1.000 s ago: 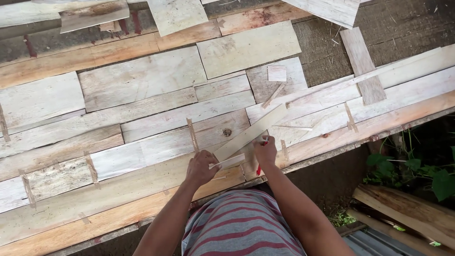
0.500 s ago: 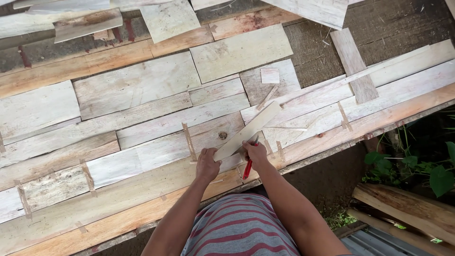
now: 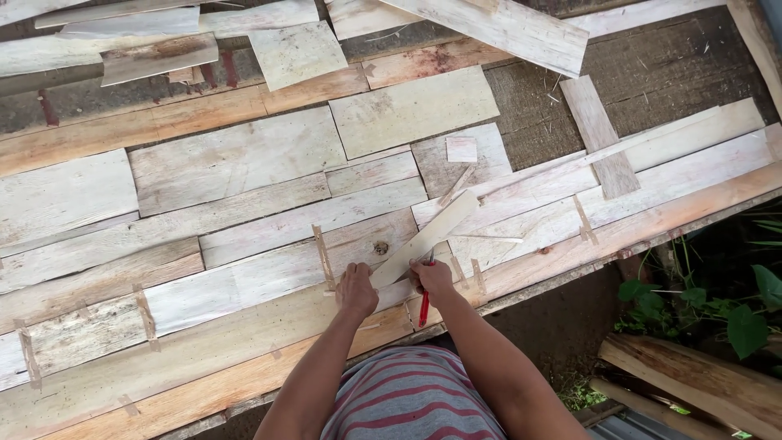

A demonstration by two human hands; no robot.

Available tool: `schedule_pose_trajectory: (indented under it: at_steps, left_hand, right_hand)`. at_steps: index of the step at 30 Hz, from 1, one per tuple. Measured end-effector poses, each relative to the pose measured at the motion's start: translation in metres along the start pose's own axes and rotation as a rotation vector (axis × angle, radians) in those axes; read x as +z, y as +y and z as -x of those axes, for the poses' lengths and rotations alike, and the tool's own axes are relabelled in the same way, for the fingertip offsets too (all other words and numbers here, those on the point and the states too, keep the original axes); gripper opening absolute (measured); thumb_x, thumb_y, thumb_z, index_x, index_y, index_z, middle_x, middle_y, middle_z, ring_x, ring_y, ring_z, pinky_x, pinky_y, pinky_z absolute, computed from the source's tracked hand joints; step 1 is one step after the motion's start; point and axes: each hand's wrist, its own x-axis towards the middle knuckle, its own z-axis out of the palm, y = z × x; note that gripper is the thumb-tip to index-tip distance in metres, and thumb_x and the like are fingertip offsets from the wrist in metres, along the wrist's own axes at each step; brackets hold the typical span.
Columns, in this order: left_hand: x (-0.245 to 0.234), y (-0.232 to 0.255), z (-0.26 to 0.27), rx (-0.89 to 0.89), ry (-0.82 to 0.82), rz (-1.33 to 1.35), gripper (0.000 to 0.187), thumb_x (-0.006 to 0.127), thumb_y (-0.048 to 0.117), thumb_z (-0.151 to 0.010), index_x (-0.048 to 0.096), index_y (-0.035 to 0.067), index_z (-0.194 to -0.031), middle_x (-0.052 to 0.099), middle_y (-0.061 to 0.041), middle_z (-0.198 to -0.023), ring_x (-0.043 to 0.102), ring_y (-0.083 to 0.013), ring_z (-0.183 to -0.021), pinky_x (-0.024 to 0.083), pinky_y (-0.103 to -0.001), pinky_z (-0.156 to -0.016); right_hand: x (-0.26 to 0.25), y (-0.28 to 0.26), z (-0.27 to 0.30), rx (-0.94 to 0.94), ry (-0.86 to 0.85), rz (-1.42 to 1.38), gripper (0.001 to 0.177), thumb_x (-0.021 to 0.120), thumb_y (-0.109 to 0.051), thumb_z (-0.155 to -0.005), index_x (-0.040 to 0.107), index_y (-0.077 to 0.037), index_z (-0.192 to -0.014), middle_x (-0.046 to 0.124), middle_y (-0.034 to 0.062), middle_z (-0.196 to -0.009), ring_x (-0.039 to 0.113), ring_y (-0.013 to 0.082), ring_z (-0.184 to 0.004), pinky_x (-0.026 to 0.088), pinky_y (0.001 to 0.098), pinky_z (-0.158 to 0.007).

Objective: The person is using a utility knife to cut and trim thin pieces of wood veneer on a wooden work surface.

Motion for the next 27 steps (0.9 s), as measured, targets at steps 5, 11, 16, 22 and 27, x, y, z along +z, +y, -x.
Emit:
schedule_pose_trajectory:
  at_steps: [5, 11, 16, 22, 27]
  left_hand:
    - [-0.001, 0.001, -0.008, -0.005, -0.037, -0.008, 0.037, 0.077, 0.023, -0.086, 0.051, 0.023, -0.112, 0.049, -0.003, -0.117, 0.056, -0.0278, -0.117, 0.049, -0.045, -0.096]
    - [-0.018, 0.008, 0.011, 0.039, -0.082, 0.037, 0.031, 0.073, 0.02, -0.089, 0.049, 0.023, -0.108, 0.059, -0.003, -0.11, 0.058, -0.0283, -0.116, 0.044, -0.046, -0.096]
    - [-0.042, 0.015, 0.034, 0.027, -0.103, 0.195, 0.028, 0.066, 0.016, -0.093, 0.048, 0.022, -0.114, 0.069, -0.01, -0.118, 0.062, -0.0339, -0.12, 0.044, -0.048, -0.1]
    - [-0.059, 0.017, 0.047, -0.003, -0.05, 0.31, 0.026, 0.058, 0.009, -0.097, 0.052, 0.023, -0.117, 0.07, -0.014, -0.123, 0.063, -0.0387, -0.124, 0.049, -0.05, -0.103]
    - [-0.059, 0.017, 0.049, 0.011, -0.012, 0.362, 0.026, 0.056, 0.008, -0.097, 0.055, 0.025, -0.117, 0.07, -0.013, -0.123, 0.063, -0.0393, -0.124, 0.049, -0.051, -0.103]
  right_hand:
    - [-0.001, 0.006, -0.005, -0.011, -0.018, -0.039, 0.019, 0.077, -0.013, -0.089, 0.062, -0.003, -0.084, 0.051, 0.0073, -0.059, 0.053, 0.019, -0.044, 0.044, 0.0311, -0.038]
    - [-0.003, 0.001, 0.011, -0.044, -0.05, -0.118, 0.024, 0.083, -0.01, -0.085, 0.062, -0.003, -0.092, 0.055, 0.0114, -0.065, 0.055, 0.0213, -0.048, 0.043, 0.0318, -0.042]
    - [-0.01, -0.003, 0.029, -0.047, -0.086, -0.196, 0.031, 0.088, -0.013, -0.081, 0.06, -0.006, -0.095, 0.06, 0.0111, -0.072, 0.058, 0.0203, -0.056, 0.043, 0.029, -0.048]
    - [-0.011, 0.004, 0.029, -0.02, -0.122, -0.247, 0.032, 0.091, -0.015, -0.079, 0.064, -0.008, -0.094, 0.066, 0.0135, -0.078, 0.06, 0.0223, -0.056, 0.046, 0.0301, -0.048]
    - [-0.019, 0.015, 0.02, -0.047, -0.143, -0.217, 0.036, 0.096, -0.015, -0.072, 0.066, -0.009, -0.089, 0.061, 0.0093, -0.07, 0.061, 0.0213, -0.056, 0.047, 0.0283, -0.048]
